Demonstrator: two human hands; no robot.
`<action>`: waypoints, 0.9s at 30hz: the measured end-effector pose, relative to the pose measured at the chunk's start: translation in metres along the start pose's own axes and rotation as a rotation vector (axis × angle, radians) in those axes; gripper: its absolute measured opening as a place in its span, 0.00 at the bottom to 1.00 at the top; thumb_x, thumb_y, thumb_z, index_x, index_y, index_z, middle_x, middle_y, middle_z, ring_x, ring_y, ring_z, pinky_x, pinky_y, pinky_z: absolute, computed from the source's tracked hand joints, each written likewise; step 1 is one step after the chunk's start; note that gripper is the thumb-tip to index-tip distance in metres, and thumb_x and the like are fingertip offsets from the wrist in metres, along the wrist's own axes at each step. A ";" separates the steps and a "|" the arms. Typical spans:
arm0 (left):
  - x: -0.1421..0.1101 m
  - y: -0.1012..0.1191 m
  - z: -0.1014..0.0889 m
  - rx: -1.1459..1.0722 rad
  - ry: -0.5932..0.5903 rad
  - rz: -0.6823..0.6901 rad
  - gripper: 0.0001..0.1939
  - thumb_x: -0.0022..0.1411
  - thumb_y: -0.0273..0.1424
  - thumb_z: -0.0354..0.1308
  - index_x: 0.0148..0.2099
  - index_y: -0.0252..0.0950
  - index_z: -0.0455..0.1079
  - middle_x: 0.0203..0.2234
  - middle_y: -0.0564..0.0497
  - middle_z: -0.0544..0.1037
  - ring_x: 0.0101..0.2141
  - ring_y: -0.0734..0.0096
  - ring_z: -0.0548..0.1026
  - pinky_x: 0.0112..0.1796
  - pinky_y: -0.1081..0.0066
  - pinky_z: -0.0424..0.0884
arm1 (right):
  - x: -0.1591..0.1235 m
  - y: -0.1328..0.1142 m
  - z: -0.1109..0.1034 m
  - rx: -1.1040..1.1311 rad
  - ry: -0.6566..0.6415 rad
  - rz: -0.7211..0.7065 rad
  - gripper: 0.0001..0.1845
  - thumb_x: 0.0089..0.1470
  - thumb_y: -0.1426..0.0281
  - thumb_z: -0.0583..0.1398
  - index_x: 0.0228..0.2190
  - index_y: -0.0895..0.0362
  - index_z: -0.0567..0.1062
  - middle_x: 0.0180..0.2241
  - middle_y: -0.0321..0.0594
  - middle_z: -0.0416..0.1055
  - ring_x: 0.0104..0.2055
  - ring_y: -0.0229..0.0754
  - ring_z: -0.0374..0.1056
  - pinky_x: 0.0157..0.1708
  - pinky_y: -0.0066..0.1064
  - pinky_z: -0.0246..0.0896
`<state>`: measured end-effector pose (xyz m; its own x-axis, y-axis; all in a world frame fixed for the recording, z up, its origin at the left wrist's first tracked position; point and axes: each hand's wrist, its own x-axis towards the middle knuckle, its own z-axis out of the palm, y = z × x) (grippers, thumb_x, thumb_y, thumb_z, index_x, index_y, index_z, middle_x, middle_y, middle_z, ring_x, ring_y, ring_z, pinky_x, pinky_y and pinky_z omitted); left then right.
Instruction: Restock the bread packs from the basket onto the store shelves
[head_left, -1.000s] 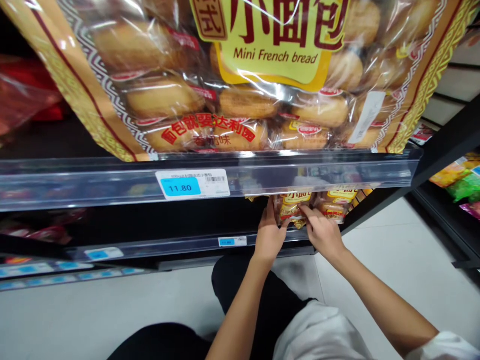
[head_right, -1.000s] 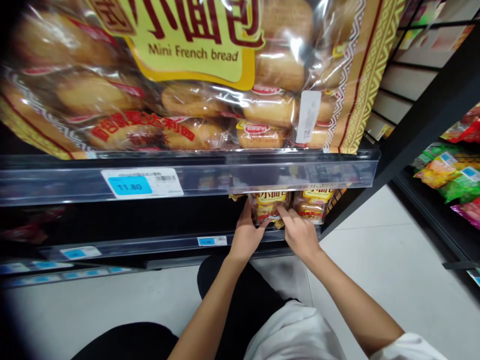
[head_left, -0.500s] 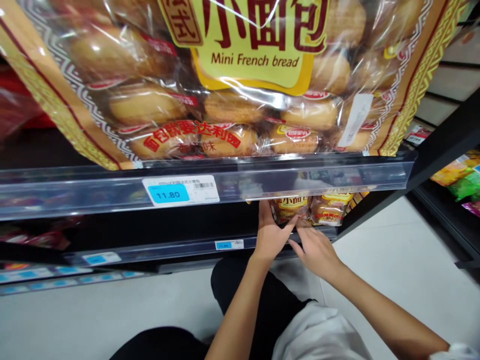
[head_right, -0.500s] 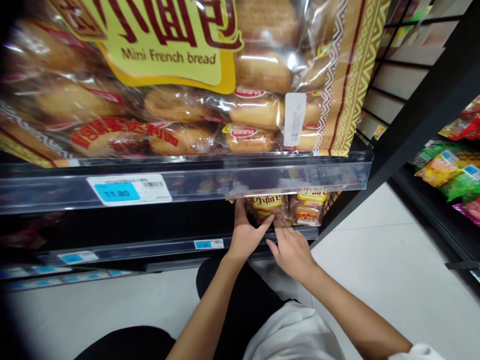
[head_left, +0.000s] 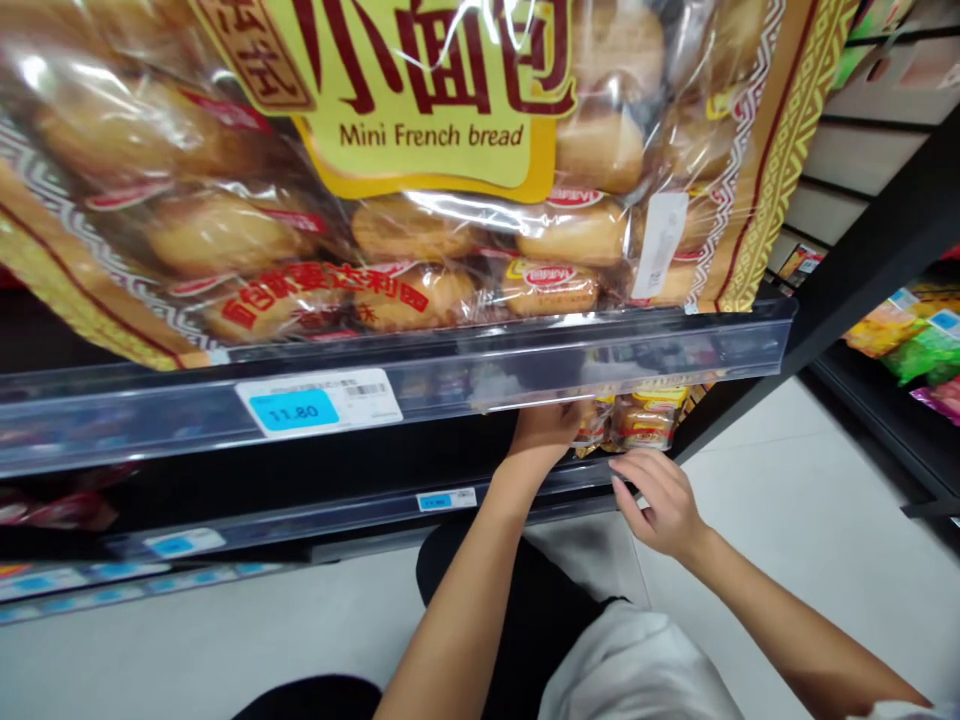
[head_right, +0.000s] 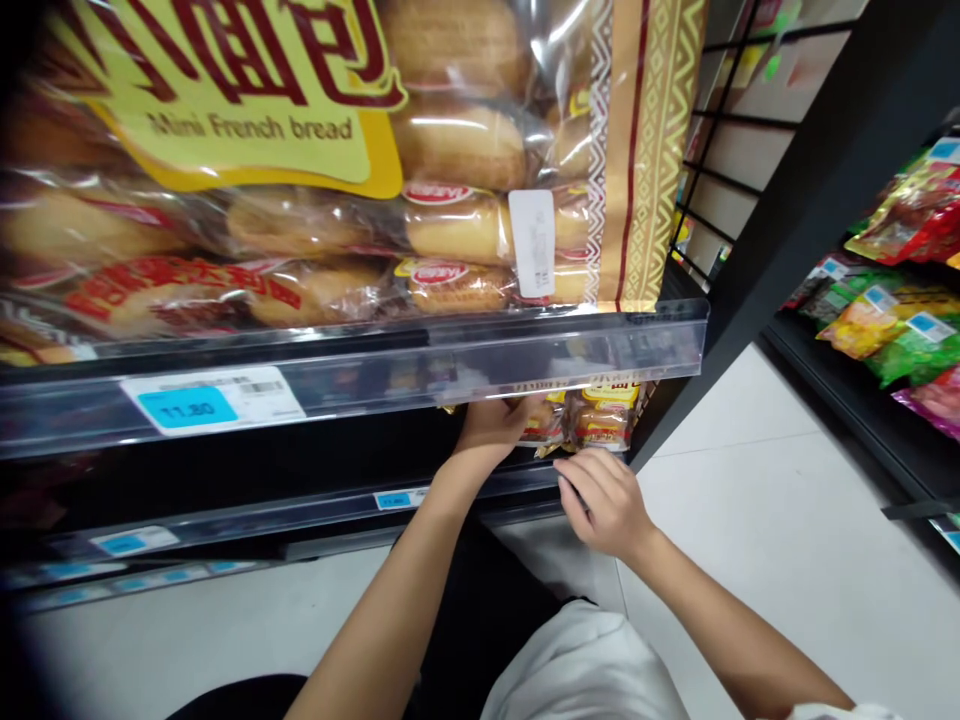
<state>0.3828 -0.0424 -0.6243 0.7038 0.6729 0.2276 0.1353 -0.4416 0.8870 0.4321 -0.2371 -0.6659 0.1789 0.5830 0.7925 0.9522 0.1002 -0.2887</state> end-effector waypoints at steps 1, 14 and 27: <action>0.000 -0.003 0.000 -0.033 -0.008 0.009 0.10 0.59 0.36 0.68 0.40 0.37 0.75 0.34 0.45 0.83 0.44 0.51 0.81 0.52 0.54 0.75 | 0.002 -0.001 0.001 0.013 0.000 -0.011 0.20 0.61 0.79 0.59 0.53 0.56 0.75 0.37 0.46 0.79 0.38 0.48 0.76 0.38 0.42 0.76; -0.031 -0.017 -0.016 -0.080 0.015 -0.046 0.24 0.57 0.35 0.70 0.53 0.36 0.69 0.46 0.44 0.79 0.48 0.56 0.79 0.53 0.57 0.74 | 0.005 -0.015 0.008 0.078 -0.068 -0.074 0.18 0.62 0.80 0.58 0.51 0.57 0.73 0.32 0.43 0.77 0.32 0.45 0.71 0.31 0.36 0.70; -0.109 0.012 -0.095 0.135 0.060 0.102 0.36 0.69 0.37 0.60 0.73 0.37 0.53 0.70 0.38 0.61 0.71 0.57 0.57 0.70 0.58 0.56 | 0.008 -0.018 0.032 0.256 -0.127 -0.132 0.17 0.59 0.83 0.62 0.47 0.56 0.76 0.33 0.43 0.77 0.33 0.45 0.74 0.35 0.36 0.72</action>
<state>0.2411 -0.0645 -0.5998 0.6760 0.6533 0.3409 0.1609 -0.5823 0.7969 0.4088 -0.2079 -0.6717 0.0099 0.6462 0.7631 0.8689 0.3722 -0.3263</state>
